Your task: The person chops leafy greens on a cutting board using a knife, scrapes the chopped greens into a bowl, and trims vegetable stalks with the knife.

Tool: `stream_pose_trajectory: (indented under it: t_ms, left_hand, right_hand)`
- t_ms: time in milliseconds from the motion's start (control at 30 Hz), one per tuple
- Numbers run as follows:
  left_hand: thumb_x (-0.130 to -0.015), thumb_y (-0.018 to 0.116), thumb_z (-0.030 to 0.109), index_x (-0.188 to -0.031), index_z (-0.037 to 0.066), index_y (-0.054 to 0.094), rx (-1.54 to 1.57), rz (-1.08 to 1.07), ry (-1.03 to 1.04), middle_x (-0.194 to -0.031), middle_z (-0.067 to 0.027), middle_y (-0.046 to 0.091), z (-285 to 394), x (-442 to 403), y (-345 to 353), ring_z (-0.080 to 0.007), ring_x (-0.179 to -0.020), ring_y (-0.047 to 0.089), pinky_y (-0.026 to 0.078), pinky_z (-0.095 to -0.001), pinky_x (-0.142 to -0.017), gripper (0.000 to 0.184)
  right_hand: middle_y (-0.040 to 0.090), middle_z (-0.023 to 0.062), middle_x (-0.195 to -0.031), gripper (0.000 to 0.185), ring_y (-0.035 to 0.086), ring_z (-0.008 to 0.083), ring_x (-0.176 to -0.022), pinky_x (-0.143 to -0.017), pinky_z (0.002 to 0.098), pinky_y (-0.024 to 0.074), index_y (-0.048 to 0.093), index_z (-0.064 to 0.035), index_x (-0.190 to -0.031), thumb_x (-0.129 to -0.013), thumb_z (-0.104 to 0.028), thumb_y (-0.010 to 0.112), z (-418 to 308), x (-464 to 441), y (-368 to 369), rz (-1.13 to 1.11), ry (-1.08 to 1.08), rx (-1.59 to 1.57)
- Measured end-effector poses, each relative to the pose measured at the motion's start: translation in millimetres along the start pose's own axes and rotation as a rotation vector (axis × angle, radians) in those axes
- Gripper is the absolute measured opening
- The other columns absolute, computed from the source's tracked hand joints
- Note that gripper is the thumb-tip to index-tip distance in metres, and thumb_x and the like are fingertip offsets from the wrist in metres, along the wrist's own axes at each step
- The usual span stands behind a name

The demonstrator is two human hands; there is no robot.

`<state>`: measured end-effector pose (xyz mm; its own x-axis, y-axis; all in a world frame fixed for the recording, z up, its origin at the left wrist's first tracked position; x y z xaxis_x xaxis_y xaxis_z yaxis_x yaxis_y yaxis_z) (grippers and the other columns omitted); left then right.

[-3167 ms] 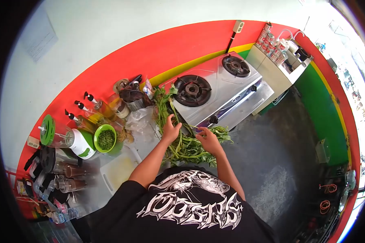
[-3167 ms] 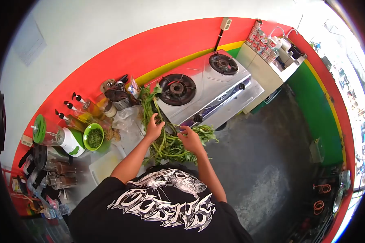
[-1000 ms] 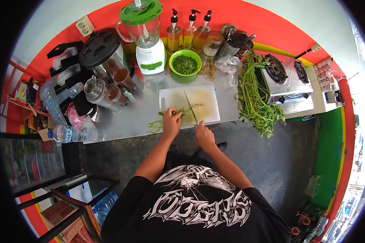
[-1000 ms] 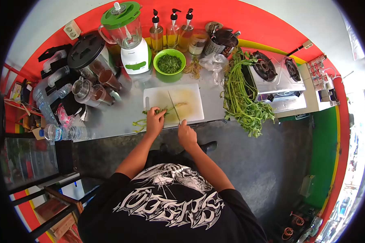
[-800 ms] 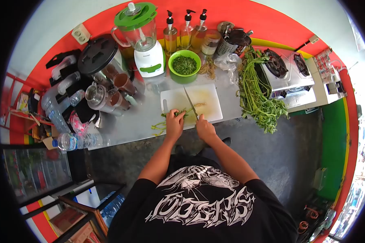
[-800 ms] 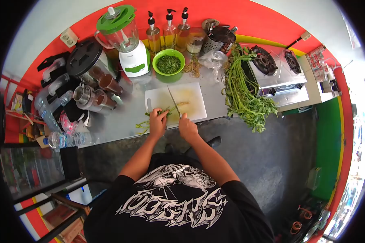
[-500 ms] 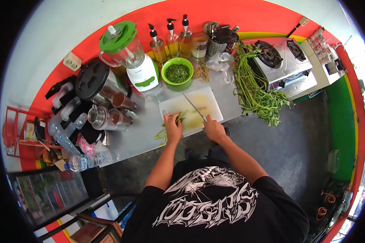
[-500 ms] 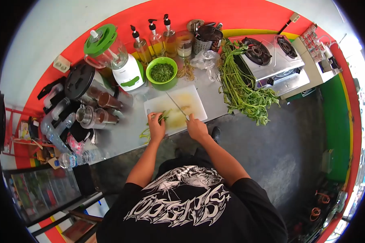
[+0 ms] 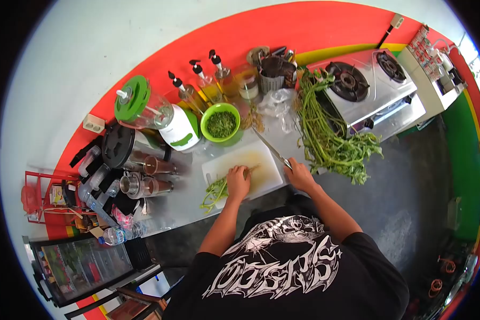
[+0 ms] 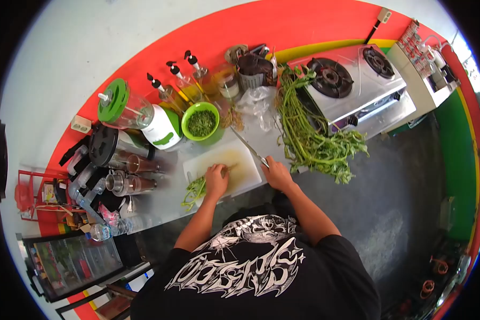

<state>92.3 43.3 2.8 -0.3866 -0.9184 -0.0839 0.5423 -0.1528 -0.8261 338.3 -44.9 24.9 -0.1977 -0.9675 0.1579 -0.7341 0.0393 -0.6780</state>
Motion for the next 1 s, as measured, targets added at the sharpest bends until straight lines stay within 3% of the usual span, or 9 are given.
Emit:
stream_pose_trajectory:
  t_ms: [67, 333, 433, 567, 600, 733, 767, 833, 1000]
  left_hand:
    - [-0.081, 0.073, 0.007, -0.099, 0.005, 0.069, 0.070, 0.033, 0.003, -0.093, -0.0129, 0.068, 8, -13, 6, -0.0343, -0.090, 0.064, 0.050, -0.0433, -0.082, 0.019]
    - [-0.085, 0.074, 0.016, -0.095, 0.002, 0.070, 0.368, 0.105, -0.314, -0.084, -0.0121, 0.072, 29, -108, 34, -0.0281, -0.073, 0.069, 0.053, -0.0380, -0.070, 0.018]
    - [-0.085, 0.073, 0.017, -0.093, 0.002, 0.070, 0.364, 0.200, -0.215, -0.083, -0.0117, 0.072, 20, -148, 51, -0.0284, -0.075, 0.069, 0.053, -0.0379, -0.071, 0.017]
    - [-0.085, 0.072, 0.017, -0.094, 0.002, 0.072, 0.342, 0.232, -0.247, -0.085, -0.0124, 0.072, 18, -177, 57, -0.0267, -0.077, 0.070, 0.054, -0.0368, -0.073, 0.017]
    - [-0.086, 0.071, 0.016, -0.096, 0.002, 0.072, 0.340, 0.253, -0.239, -0.085, -0.0123, 0.073, 21, -176, 53, -0.0257, -0.077, 0.071, 0.054, -0.0361, -0.073, 0.017]
    - [-0.088, 0.069, 0.013, -0.099, 0.003, 0.073, 0.479, 0.142, -0.274, -0.090, -0.0105, 0.074, 28, -147, 32, -0.0206, -0.079, 0.070, 0.055, -0.0326, -0.074, 0.015]
    - [-0.088, 0.069, 0.013, -0.099, 0.003, 0.073, 0.474, 0.160, -0.305, -0.090, -0.0105, 0.074, 22, -134, 27, -0.0206, -0.079, 0.070, 0.055, -0.0326, -0.074, 0.015]
    - [-0.089, 0.069, 0.013, -0.102, 0.002, 0.073, 0.587, 0.013, -0.327, -0.090, -0.0084, 0.074, 16, -100, 18, -0.0169, -0.079, 0.067, 0.054, -0.0308, -0.073, 0.017]
    - [-0.087, 0.070, 0.011, -0.100, 0.001, 0.072, 0.523, 0.058, -0.388, -0.087, -0.0096, 0.073, -18, -12, -13, -0.0161, -0.077, 0.067, 0.053, -0.0307, -0.071, 0.016]
  right_hand:
    - [0.066, 0.0282, -0.084, 0.030, 0.061, 0.0519, -0.084, -0.075, 0.0607, 0.0457, 0.051, -0.0041, -0.109, -0.100, -0.033, 0.055, 12, -12, -16, -0.017, 0.020, -0.041]
    - [0.067, 0.0291, -0.086, 0.028, 0.062, 0.0516, -0.084, -0.074, 0.0588, 0.0468, 0.052, -0.0024, -0.104, -0.098, -0.028, 0.059, 43, -51, -82, 0.103, -0.036, -0.084]
    - [0.066, 0.0301, -0.086, 0.027, 0.061, 0.0521, -0.084, -0.074, 0.0583, 0.0466, 0.052, -0.0013, -0.103, -0.097, -0.027, 0.060, 49, -58, -99, 0.068, 0.035, -0.114]
    - [0.064, 0.0294, -0.081, 0.031, 0.060, 0.0523, -0.081, -0.069, 0.0563, 0.0445, 0.052, 0.0001, -0.099, -0.097, -0.029, 0.062, 51, -66, -106, 0.099, 0.047, -0.115]
    - [0.060, 0.0248, -0.073, 0.030, 0.058, 0.0456, -0.067, -0.062, 0.0495, 0.0433, 0.052, 0.0013, -0.096, -0.099, -0.028, 0.060, 51, -68, -104, 0.148, -0.039, -0.102]
    - [0.060, 0.0207, -0.069, 0.029, 0.061, 0.0344, -0.061, -0.059, 0.0450, 0.0443, 0.054, 0.0017, -0.093, -0.099, -0.026, 0.061, 44, -81, -99, 0.112, -0.079, -0.125]
    - [0.060, 0.0207, -0.069, 0.029, 0.061, 0.0344, -0.061, -0.059, 0.0450, 0.0443, 0.054, 0.0017, -0.093, -0.099, -0.026, 0.061, 37, -83, -98, 0.079, -0.092, -0.126]
    - [0.063, 0.0271, -0.079, 0.025, 0.061, 0.0495, -0.076, -0.065, 0.0510, 0.0461, 0.056, 0.0016, -0.098, -0.098, -0.023, 0.062, 24, -84, -96, 0.028, -0.101, -0.139]
    - [0.061, 0.0236, -0.072, 0.023, 0.062, 0.0418, -0.066, -0.062, 0.0469, 0.0464, 0.059, 0.0021, -0.104, -0.096, -0.019, 0.064, 3, -81, -69, -0.112, -0.113, -0.186]
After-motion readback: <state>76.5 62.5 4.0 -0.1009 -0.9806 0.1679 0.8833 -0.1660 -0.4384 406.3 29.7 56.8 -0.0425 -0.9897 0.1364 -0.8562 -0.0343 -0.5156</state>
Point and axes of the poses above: each hand's wrist, its own x-axis away from the middle knuckle, its own y-axis out of the palm, z = x × y, the point moved 3 cm from there along -x, towards the middle knuckle
